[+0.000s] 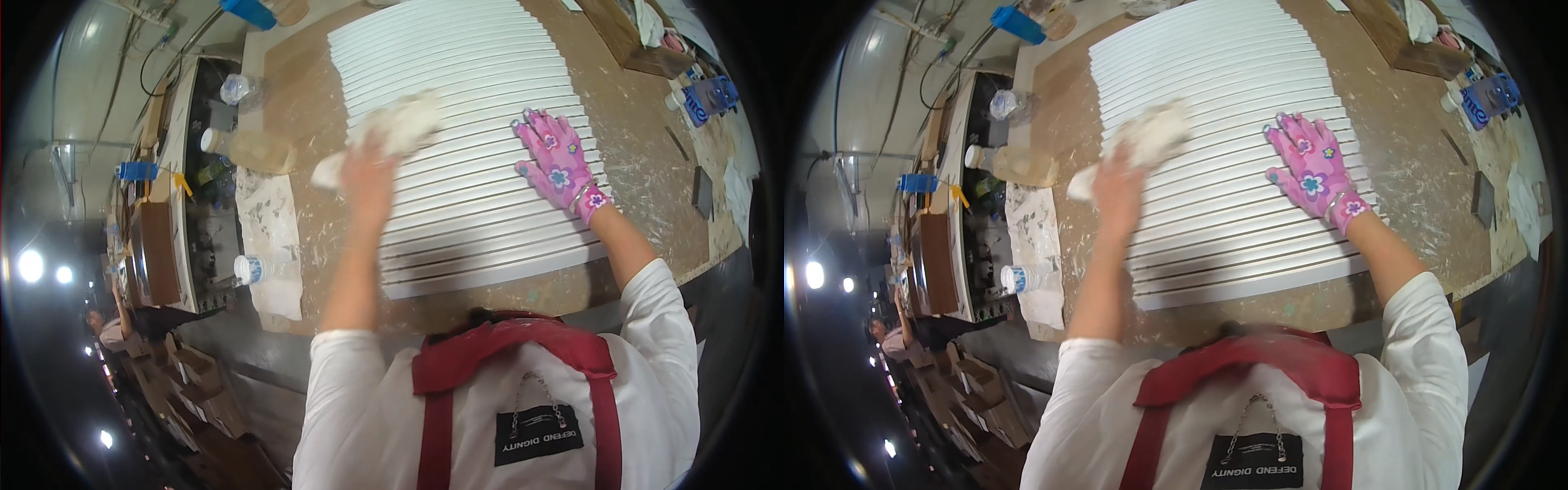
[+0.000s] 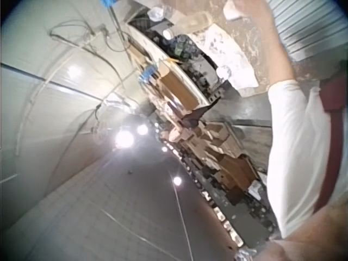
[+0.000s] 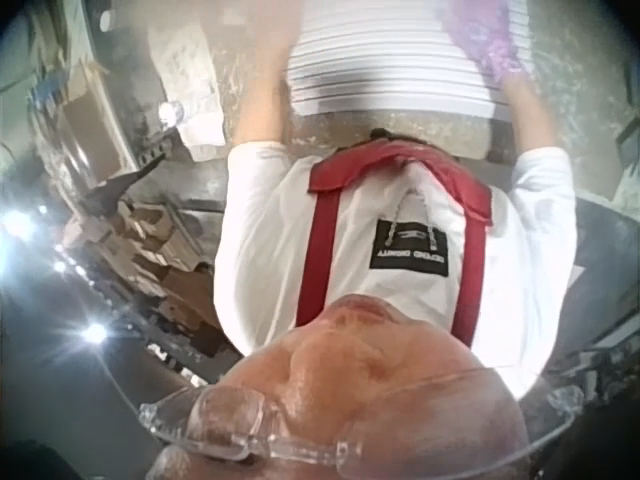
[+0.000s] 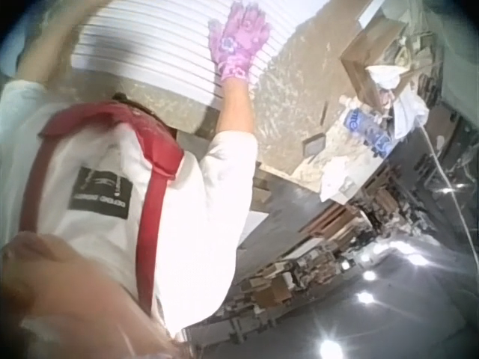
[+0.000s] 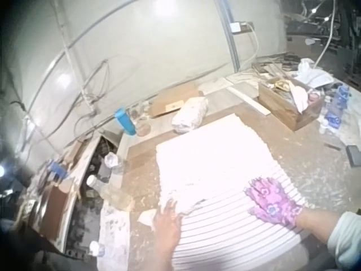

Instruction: The person cleans a set of white window shutters by wiping them with a cloth and then stacks them.

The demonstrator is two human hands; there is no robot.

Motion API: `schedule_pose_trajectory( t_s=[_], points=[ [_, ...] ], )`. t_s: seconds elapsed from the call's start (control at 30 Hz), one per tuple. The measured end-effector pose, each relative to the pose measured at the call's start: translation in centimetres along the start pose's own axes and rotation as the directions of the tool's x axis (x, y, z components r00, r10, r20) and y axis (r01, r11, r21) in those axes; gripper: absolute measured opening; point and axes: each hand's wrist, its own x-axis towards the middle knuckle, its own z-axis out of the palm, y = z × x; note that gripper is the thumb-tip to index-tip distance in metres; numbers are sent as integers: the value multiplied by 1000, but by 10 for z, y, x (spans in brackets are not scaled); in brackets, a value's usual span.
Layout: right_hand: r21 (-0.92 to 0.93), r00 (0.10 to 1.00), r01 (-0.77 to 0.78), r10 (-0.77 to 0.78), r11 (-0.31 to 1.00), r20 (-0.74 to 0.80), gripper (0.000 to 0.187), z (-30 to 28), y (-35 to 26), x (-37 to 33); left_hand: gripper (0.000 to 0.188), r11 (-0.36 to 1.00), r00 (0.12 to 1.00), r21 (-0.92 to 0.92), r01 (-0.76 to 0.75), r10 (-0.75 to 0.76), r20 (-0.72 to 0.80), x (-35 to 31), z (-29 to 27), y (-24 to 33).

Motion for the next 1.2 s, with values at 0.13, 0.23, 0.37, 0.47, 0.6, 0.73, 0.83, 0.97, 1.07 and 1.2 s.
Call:
schedule_pose_trajectory(
  t_s=[0.13, 0.23, 0.37, 0.47, 0.6, 0.73, 0.83, 0.97, 1.07, 1.2],
  points=[
    [47, 1000, 22, -22, 999, -2, 60, 5, -1, 2, 37, 771, 796, -201, 604, -595, 107, -8, -55, -55],
    [65, 997, 54, -50, 996, -50, 62, -5, 8, 13, 43, 990, 924, -97, 101, -130, -359, 5, -58, -63],
    [8, 994, 12, -11, 1000, -108, 64, -2, 22, 61, 58, 968, 939, -142, -205, 155, -306, 53, -7, 54],
    [-94, 937, -96, 122, 991, 326, 64, -15, 4, 82, 47, 910, 896, 219, -352, 396, -202, 58, 44, 100],
    [-105, 996, -64, 70, 992, 54, 63, 16, 23, 71, 43, 913, 917, 201, -355, 382, -113, 62, 48, 60],
    [-91, 993, -86, 93, 992, 76, 65, 19, 21, 73, 34, 964, 975, 267, -18, 76, -210, 37, 17, -39],
    [-83, 993, -73, 79, 994, 83, 65, 19, 13, 77, 38, 938, 932, -110, 329, -341, -118, 29, -21, -99],
    [-57, 995, -91, 94, 994, 39, 64, 24, 24, 70, 36, 952, 963, -289, 101, -166, -211, 74, -30, -14],
    [-61, 997, -66, 69, 996, 39, 64, 17, 18, 74, 40, 969, 956, 21, -246, 247, -161, 107, 21, 48],
    [-94, 995, -73, 78, 993, 57, 62, 14, 21, 72, 48, 930, 947, 189, -315, 321, 3, 95, 48, 64]
  ],
)
